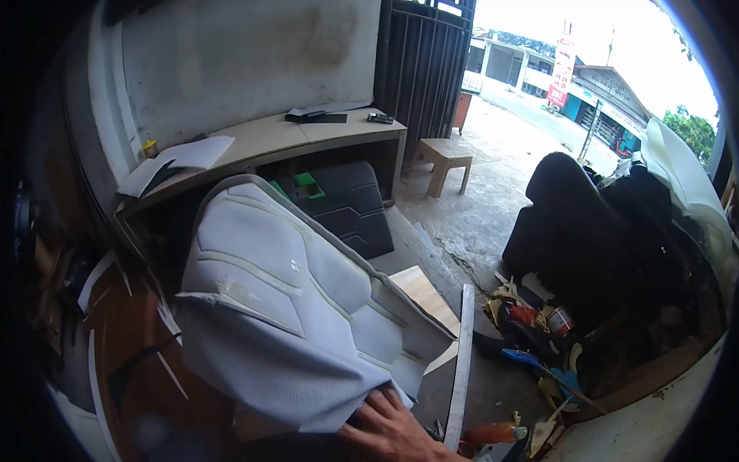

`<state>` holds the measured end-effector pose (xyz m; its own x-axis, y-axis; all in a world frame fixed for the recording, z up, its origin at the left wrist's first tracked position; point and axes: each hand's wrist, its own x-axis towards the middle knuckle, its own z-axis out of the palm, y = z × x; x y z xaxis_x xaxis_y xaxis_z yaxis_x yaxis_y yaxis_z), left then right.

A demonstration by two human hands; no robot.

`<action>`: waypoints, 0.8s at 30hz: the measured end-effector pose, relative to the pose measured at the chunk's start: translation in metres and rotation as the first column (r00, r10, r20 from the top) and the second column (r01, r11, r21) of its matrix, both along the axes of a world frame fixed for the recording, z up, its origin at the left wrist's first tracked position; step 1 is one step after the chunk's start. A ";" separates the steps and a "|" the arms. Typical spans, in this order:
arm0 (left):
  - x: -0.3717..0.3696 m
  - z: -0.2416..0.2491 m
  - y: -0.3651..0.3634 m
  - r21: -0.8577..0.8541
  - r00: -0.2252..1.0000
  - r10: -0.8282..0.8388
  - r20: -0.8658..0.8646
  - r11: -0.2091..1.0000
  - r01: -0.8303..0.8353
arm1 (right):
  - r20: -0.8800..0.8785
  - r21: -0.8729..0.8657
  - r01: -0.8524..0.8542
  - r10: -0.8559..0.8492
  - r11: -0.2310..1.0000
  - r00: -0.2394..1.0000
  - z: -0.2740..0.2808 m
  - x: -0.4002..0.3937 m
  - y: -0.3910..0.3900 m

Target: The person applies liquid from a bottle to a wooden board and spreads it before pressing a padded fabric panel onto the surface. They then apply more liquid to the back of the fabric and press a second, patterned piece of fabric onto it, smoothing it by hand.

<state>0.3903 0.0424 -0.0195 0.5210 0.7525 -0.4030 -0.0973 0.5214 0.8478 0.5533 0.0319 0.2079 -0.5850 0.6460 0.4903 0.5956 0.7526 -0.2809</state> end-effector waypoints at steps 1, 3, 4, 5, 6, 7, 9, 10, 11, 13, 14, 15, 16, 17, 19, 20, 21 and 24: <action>0.000 -0.004 -0.013 -0.001 0.999 -0.042 -0.010 0.999 0.042 | -0.024 -0.038 -0.057 0.056 0.998 0.998 0.011 -0.001 0.004; -0.001 -0.009 -0.033 0.000 0.992 -0.120 -0.025 0.993 0.120 | -0.152 0.014 -0.085 0.086 0.996 0.985 0.060 -0.016 0.016; 0.001 -0.010 -0.041 0.015 0.988 -0.151 -0.030 0.988 0.152 | -0.209 0.002 -0.070 0.068 0.998 0.975 0.061 -0.015 0.016; 0.001 -0.011 -0.046 0.027 0.984 -0.177 -0.035 0.984 0.178 | -0.220 0.014 -0.025 0.028 1.000 0.975 0.064 -0.015 0.017; 0.003 -0.013 -0.051 0.039 0.979 -0.199 -0.035 0.979 0.200 | -0.229 0.030 0.010 -0.003 0.999 0.973 0.070 -0.016 0.023; 0.002 -0.012 -0.054 0.054 0.976 -0.216 -0.037 0.974 0.218 | -0.281 0.047 0.053 -0.038 0.997 0.959 0.080 -0.018 0.034; 0.002 -0.010 -0.056 0.088 0.970 -0.239 -0.044 0.966 0.242 | -0.398 0.060 0.117 -0.083 0.991 0.914 0.107 -0.028 0.067; 0.000 -0.009 -0.055 0.103 0.968 -0.249 -0.046 0.962 0.252 | -0.457 0.056 0.139 -0.098 0.989 0.884 0.122 -0.034 0.085; -0.007 -0.004 -0.050 0.121 0.966 -0.255 -0.053 0.958 0.259 | -0.447 0.094 0.140 -0.084 0.986 0.890 0.136 -0.043 0.106; -0.014 -0.001 -0.047 0.147 0.955 -0.289 -0.064 0.944 0.296 | -0.406 0.191 0.124 -0.037 0.974 0.913 0.152 -0.070 0.153; -0.021 0.001 -0.046 0.158 0.948 -0.309 -0.074 0.935 0.317 | -0.393 0.222 0.110 -0.014 0.969 0.919 0.144 -0.087 0.170; -0.030 0.005 -0.044 0.170 0.944 -0.318 -0.093 0.929 0.329 | -0.379 0.253 0.096 0.007 0.963 0.925 0.136 -0.105 0.187; -0.046 0.006 -0.042 0.179 0.939 -0.323 -0.114 0.923 0.340 | -0.430 0.103 -0.001 0.045 0.995 0.902 0.122 -0.125 0.200; -0.066 0.007 -0.041 0.179 0.934 -0.331 -0.133 0.919 0.351 | -0.456 0.029 -0.061 0.068 0.998 0.887 0.119 -0.136 0.203; -0.113 0.005 -0.042 0.172 0.927 -0.318 -0.197 0.920 0.352 | -0.415 -0.211 -0.129 0.031 0.969 0.909 0.114 -0.154 0.204; -0.140 0.001 -0.042 0.160 0.921 -0.309 -0.237 0.923 0.350 | -0.332 -0.378 -0.121 -0.012 0.918 0.943 0.112 -0.161 0.202; -0.170 -0.004 -0.044 0.143 0.912 -0.298 -0.282 0.927 0.347 | -0.412 -0.298 -0.148 0.012 0.943 0.911 0.114 -0.167 0.195; -0.236 -0.018 -0.045 0.099 0.873 -0.290 -0.392 0.930 0.353 | -0.433 -0.229 -0.173 0.059 0.958 0.899 0.136 -0.157 0.198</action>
